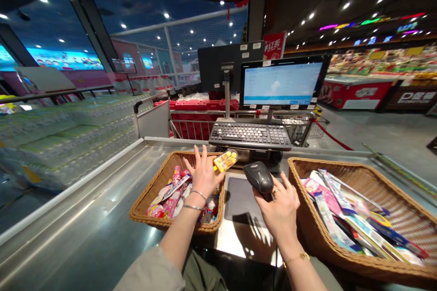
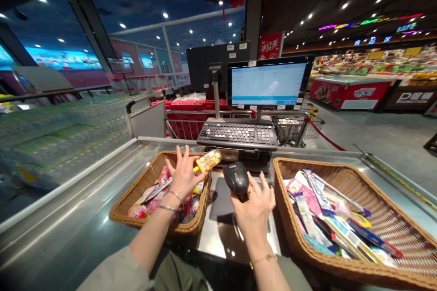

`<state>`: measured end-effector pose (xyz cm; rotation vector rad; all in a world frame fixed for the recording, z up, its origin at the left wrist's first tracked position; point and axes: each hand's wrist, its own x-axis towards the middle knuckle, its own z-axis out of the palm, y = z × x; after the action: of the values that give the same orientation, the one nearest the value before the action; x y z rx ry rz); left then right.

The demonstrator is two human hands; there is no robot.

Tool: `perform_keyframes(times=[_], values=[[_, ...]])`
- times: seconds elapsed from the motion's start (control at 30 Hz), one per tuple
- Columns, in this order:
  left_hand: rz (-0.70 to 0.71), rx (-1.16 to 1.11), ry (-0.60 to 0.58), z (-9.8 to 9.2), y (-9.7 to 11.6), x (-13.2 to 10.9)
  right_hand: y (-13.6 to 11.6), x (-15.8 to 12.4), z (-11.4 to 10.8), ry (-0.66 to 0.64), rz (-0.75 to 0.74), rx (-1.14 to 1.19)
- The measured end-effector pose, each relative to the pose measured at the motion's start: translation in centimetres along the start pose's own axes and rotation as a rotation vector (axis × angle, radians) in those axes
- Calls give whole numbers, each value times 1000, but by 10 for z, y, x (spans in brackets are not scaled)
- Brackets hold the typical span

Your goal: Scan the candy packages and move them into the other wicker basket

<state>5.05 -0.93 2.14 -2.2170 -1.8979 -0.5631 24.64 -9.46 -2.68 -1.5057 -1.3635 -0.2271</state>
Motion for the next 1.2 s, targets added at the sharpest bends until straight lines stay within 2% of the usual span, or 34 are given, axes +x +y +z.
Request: perform_keyframes(times=[0.1,0.27,0.7,0.9,1.2], values=[[25,-35,38,3,16,0,4,0,-4,0,18,-2],[75,-100,192,10,37,-1,10,1,-12,-6,38,-18],[141,-169,299,25,71,-1,23,2,-29,7,0,-53],[163,-176,324,28,77,-1,26,0,-31,-6,-29,-85],[182,-174,366,36,71,0,25,-2,-31,-68,-80,-94]])
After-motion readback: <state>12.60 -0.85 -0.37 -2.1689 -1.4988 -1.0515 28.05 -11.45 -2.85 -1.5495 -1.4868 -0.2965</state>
